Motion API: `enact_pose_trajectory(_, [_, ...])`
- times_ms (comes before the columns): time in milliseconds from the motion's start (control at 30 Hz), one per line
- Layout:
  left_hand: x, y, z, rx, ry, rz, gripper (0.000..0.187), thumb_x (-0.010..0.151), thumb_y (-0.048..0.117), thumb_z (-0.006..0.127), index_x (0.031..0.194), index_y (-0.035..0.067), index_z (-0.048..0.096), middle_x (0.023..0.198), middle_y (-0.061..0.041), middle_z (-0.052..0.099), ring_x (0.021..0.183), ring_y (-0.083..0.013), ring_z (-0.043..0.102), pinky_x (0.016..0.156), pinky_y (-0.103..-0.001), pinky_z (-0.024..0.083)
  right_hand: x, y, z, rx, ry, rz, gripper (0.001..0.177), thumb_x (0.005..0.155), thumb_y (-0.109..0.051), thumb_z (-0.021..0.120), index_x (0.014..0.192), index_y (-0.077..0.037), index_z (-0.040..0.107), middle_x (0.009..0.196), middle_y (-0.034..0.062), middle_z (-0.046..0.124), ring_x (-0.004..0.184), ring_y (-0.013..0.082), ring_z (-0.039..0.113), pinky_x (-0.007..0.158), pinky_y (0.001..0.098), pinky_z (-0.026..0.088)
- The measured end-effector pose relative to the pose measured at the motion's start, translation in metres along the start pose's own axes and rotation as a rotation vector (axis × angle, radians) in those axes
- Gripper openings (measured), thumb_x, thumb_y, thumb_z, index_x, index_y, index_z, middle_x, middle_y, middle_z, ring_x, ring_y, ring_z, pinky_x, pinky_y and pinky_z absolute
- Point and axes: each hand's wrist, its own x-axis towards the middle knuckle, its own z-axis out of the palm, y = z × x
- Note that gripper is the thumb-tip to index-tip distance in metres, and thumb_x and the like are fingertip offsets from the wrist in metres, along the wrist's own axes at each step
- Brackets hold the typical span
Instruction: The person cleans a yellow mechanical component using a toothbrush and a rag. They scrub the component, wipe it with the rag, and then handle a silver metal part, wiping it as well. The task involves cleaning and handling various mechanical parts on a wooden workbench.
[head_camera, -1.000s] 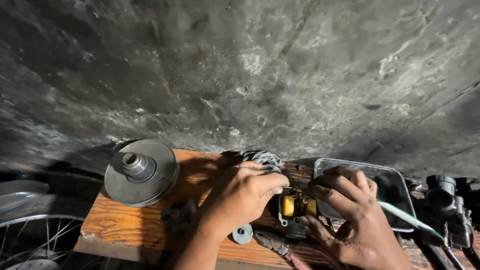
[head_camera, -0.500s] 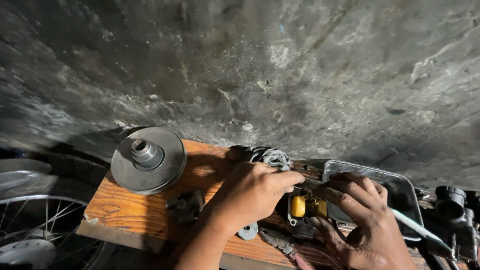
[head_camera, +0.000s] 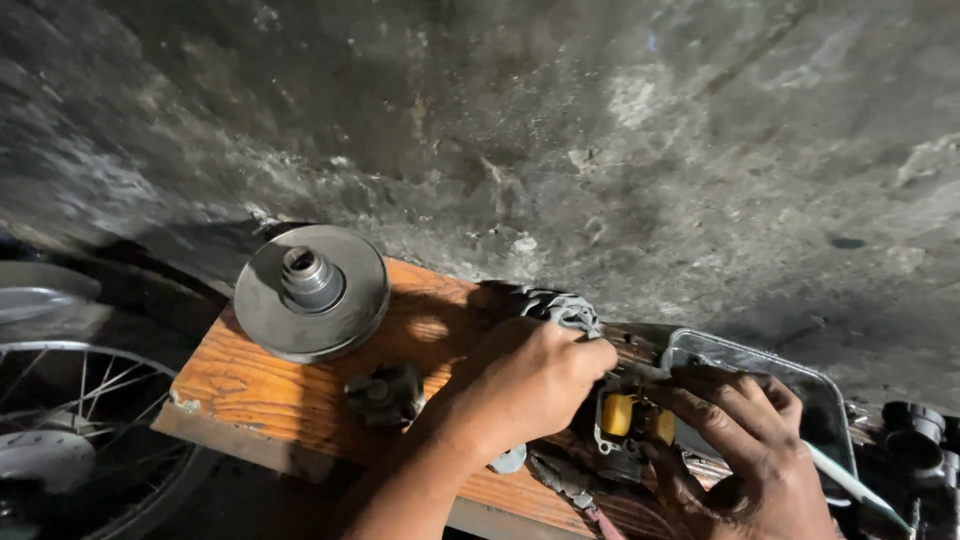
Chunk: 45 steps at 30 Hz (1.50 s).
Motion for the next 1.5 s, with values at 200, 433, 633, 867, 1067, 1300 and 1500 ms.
enact_pose_trajectory(200, [-0.002, 0.009, -0.015, 0.127, 0.111, 0.065, 0.027, 0.07, -0.009, 0.055, 0.06, 0.009, 0.039, 0.045, -0.004, 0.037, 0.036, -0.0196, 0.031, 0.034, -0.046, 0.016, -0.009, 0.008, 0.009, -0.057, -0.002, -0.008, 0.052, 0.072, -0.034, 0.078, 0.122, -0.02, 0.072, 0.117, -0.0006, 0.071, 0.106, 0.0197, 0.066, 0.104, 0.0412, 0.038])
enact_pose_trajectory(433, [-0.001, 0.007, -0.012, 0.204, 0.016, 0.019, 0.007, 0.072, 0.005, 0.06, 0.07, 0.009, 0.054, 0.059, -0.012, 0.062, 0.049, -0.0407, 0.059, 0.041, -0.056, 0.039, -0.009, 0.002, 0.014, -0.062, 0.029, 0.059, 0.048, 0.069, -0.028, 0.083, 0.115, -0.019, 0.074, 0.112, -0.0026, 0.072, 0.099, 0.0159, 0.068, 0.101, 0.0386, 0.042])
enact_pose_trajectory(633, [-0.002, 0.005, -0.01, 0.161, 0.091, 0.079, 0.016, 0.07, -0.001, 0.06, 0.066, 0.008, 0.048, 0.055, -0.009, 0.053, 0.043, -0.035, 0.052, 0.035, -0.052, 0.031, -0.005, -0.005, 0.01, -0.058, -0.013, 0.11, 0.053, 0.069, -0.03, 0.082, 0.121, -0.022, 0.074, 0.115, -0.003, 0.072, 0.102, 0.0165, 0.068, 0.101, 0.0384, 0.042])
enact_pose_trajectory(867, [-0.001, 0.007, -0.012, 0.073, 0.146, 0.105, 0.019, 0.077, -0.002, 0.056, 0.064, 0.009, 0.045, 0.055, -0.008, 0.051, 0.042, -0.0304, 0.046, 0.038, -0.05, 0.028, -0.005, 0.001, 0.008, -0.038, -0.012, 0.057, 0.047, 0.071, -0.03, 0.081, 0.117, -0.019, 0.073, 0.111, -0.0015, 0.072, 0.095, 0.0177, 0.066, 0.096, 0.0373, 0.042])
enact_pose_trajectory(1067, [0.001, 0.011, -0.015, 0.065, 0.132, 0.119, 0.021, 0.078, -0.002, 0.056, 0.064, 0.008, 0.045, 0.054, -0.007, 0.047, 0.042, -0.0271, 0.043, 0.037, -0.047, 0.027, -0.008, 0.011, 0.01, -0.025, -0.006, 0.018, 0.05, 0.072, -0.036, 0.08, 0.118, -0.019, 0.073, 0.106, -0.0021, 0.071, 0.09, 0.0172, 0.063, 0.095, 0.0353, 0.039])
enact_pose_trajectory(1300, [0.001, 0.01, -0.011, 0.073, 0.121, 0.121, 0.019, 0.082, 0.001, 0.056, 0.067, 0.008, 0.047, 0.057, -0.008, 0.05, 0.044, -0.0313, 0.049, 0.041, -0.048, 0.034, -0.004, 0.009, 0.008, 0.008, 0.009, -0.006, 0.048, 0.072, -0.032, 0.079, 0.116, -0.015, 0.073, 0.105, 0.0006, 0.071, 0.089, 0.0182, 0.064, 0.099, 0.0365, 0.039])
enact_pose_trajectory(1500, [0.003, 0.017, -0.013, 0.065, 0.073, 0.112, 0.013, 0.078, -0.004, 0.056, 0.075, 0.007, 0.05, 0.066, -0.011, 0.056, 0.054, -0.0383, 0.058, 0.044, -0.052, 0.039, -0.003, 0.006, 0.007, 0.023, 0.023, -0.005, 0.047, 0.074, -0.036, 0.079, 0.116, -0.015, 0.072, 0.105, -0.0003, 0.071, 0.09, 0.0171, 0.064, 0.097, 0.035, 0.038])
